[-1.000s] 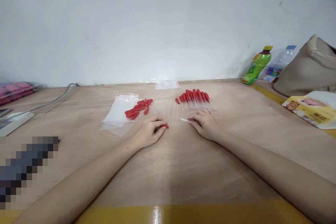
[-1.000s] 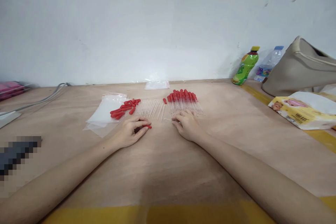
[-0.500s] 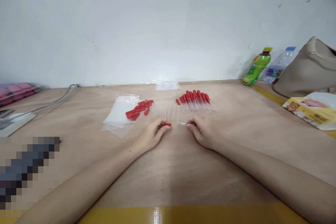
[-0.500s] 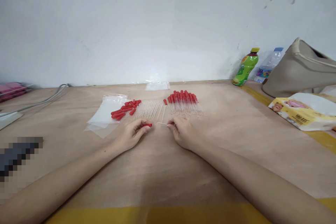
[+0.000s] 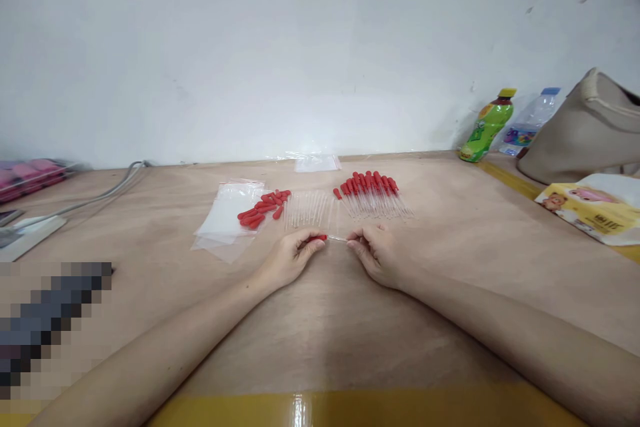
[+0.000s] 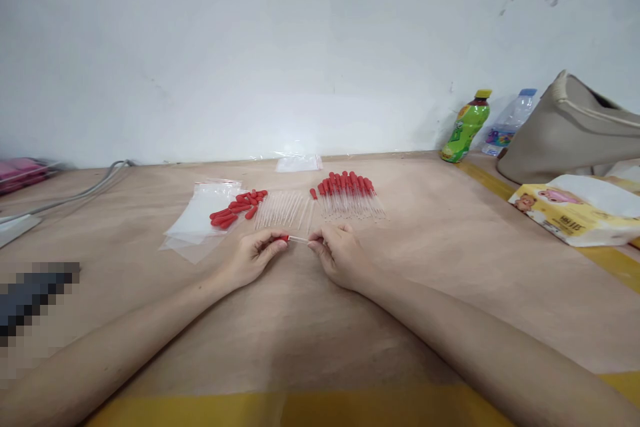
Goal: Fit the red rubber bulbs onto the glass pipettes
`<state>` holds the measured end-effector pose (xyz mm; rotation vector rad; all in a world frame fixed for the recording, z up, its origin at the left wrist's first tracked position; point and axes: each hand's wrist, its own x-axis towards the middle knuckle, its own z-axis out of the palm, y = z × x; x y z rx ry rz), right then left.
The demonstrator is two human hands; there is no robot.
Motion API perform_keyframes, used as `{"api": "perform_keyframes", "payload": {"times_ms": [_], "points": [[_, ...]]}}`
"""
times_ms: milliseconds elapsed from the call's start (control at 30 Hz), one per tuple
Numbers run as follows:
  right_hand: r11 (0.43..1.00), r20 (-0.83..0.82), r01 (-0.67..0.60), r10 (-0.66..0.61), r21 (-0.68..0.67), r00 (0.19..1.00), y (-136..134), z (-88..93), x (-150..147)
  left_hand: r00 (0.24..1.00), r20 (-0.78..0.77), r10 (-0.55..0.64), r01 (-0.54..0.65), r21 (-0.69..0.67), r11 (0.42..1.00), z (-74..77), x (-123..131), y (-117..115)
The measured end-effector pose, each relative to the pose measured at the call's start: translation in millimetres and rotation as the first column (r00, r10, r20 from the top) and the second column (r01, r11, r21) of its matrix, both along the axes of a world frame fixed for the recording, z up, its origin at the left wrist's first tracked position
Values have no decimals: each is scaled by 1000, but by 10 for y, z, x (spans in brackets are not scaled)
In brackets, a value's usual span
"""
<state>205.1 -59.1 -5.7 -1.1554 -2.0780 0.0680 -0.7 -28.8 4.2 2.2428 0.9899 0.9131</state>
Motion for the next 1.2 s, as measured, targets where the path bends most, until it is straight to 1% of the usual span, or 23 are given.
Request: {"api": "perform_keyframes", "payload": {"times_ms": [67, 167, 333, 433, 567, 733, 900, 1000, 1100, 1200], "points": [[1000, 19, -6, 6, -4, 1000, -2, 4, -2, 1000, -1, -9, 9, -12, 1000, -3, -1, -3], [999, 43, -48, 49, -19, 998, 12, -3, 2, 1000, 2, -17, 17, -14, 1000, -16, -6, 1], [992, 34, -108, 110, -64, 993, 53, -19, 25, 999, 3, -43, 43, -38, 998, -36, -18, 15], [989, 56, -114, 120, -90, 991, 67, -4, 35, 998, -14, -60, 58, -77, 995, -49, -22, 17], [990, 93, -105, 113, -88, 989, 100, 33, 31, 998, -36, -56, 51, -117, 992, -61, -24, 17], [994, 127, -101, 107, -51, 986, 159, 32, 6, 999, -42, -23, 18, -103, 994, -45, -27, 20], [994, 156, -94, 100, -47, 983, 152, 11, 11, 996, -82, -19, 12, -89, 996, -29, -31, 25], [995, 215, -98, 95, 5, 972, 133, 11, 19, 995, -93, -30, 21, -88, 996, -30, -31, 26], [990, 287, -94, 59, 110, 956, 101, 22, 8, 995, -92, -40, 32, -86, 996, -37, -28, 24], [976, 309, -66, -2, 210, 951, 62, 37, -23, 997, -78, -25, 19, -81, 997, -48, -23, 24]]}}
